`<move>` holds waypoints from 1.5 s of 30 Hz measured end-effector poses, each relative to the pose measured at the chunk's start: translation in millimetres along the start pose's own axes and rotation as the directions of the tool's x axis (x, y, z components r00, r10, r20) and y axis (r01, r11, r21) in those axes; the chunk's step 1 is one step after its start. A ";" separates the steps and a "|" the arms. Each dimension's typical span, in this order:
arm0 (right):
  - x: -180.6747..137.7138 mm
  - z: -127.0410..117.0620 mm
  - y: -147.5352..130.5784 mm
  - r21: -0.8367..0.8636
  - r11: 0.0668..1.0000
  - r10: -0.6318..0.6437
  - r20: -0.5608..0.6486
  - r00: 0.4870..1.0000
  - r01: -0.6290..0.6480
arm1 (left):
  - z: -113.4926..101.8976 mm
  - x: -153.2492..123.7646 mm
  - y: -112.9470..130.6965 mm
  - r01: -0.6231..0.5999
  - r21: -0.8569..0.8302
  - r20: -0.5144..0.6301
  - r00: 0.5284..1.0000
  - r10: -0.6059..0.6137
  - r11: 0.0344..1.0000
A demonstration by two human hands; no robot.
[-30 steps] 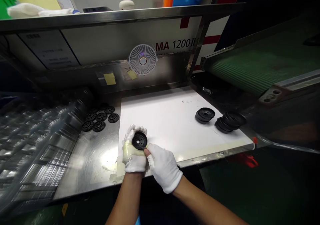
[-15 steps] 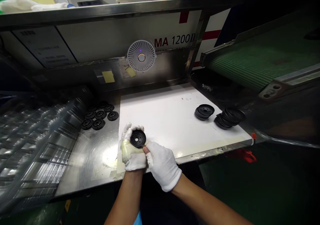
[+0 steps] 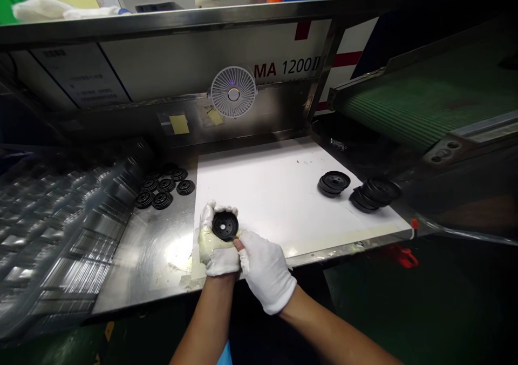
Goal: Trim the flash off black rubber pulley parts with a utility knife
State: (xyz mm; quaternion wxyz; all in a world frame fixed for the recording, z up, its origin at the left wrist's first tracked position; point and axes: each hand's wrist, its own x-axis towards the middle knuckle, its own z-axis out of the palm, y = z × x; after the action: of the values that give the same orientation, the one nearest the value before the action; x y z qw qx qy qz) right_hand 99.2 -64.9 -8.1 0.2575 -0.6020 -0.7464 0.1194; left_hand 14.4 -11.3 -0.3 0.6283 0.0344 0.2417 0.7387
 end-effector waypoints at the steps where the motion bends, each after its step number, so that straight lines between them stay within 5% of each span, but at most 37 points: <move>1: 0.1 -0.5 0.4 0.000 1.000 -0.003 0.001 1.000 0.003 | -0.4 -1.4 1.6 0.003 0.011 0.005 1.000 -0.003 1.000; 6: 0.1 -2.5 9.1 -0.005 1.000 0.004 -0.004 1.000 -0.004 | -10.7 -8.6 10.1 0.166 0.109 0.055 0.984 -0.172 0.980; 15: -5.2 0.2 -2.5 -0.007 1.000 -0.015 -0.008 1.000 0.015 | -6.7 -4.5 3.5 -0.012 -0.014 0.052 0.999 0.013 1.000; 21: -4.8 -4.1 8.9 -0.017 1.000 0.008 -0.012 1.000 -0.008 | -9.1 -13.3 11.3 0.212 0.088 0.100 0.970 -0.220 0.973; 31: -5.6 -4.8 3.9 -0.021 1.000 0.016 -0.032 0.999 -0.017 | -1.1 -9.4 0.3 0.092 -0.041 0.023 0.996 -0.091 0.995; 37: -7.3 -7.2 9.5 -0.024 1.000 0.009 -0.012 1.000 -0.009 | -7.1 -16.1 8.2 0.249 0.119 0.066 0.964 -0.258 0.961; 45: -9.9 -5.9 7.6 -0.026 0.999 0.025 -0.017 1.000 -0.026 | -0.6 -14.3 2.1 0.148 0.028 0.033 0.988 -0.149 0.989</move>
State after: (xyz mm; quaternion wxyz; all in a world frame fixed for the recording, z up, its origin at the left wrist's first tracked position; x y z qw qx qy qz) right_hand 110.1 -73.4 -9.3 0.2541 -0.6157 -0.7381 0.1076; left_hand 15.2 -25.2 3.6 0.6851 0.0374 0.2417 0.6862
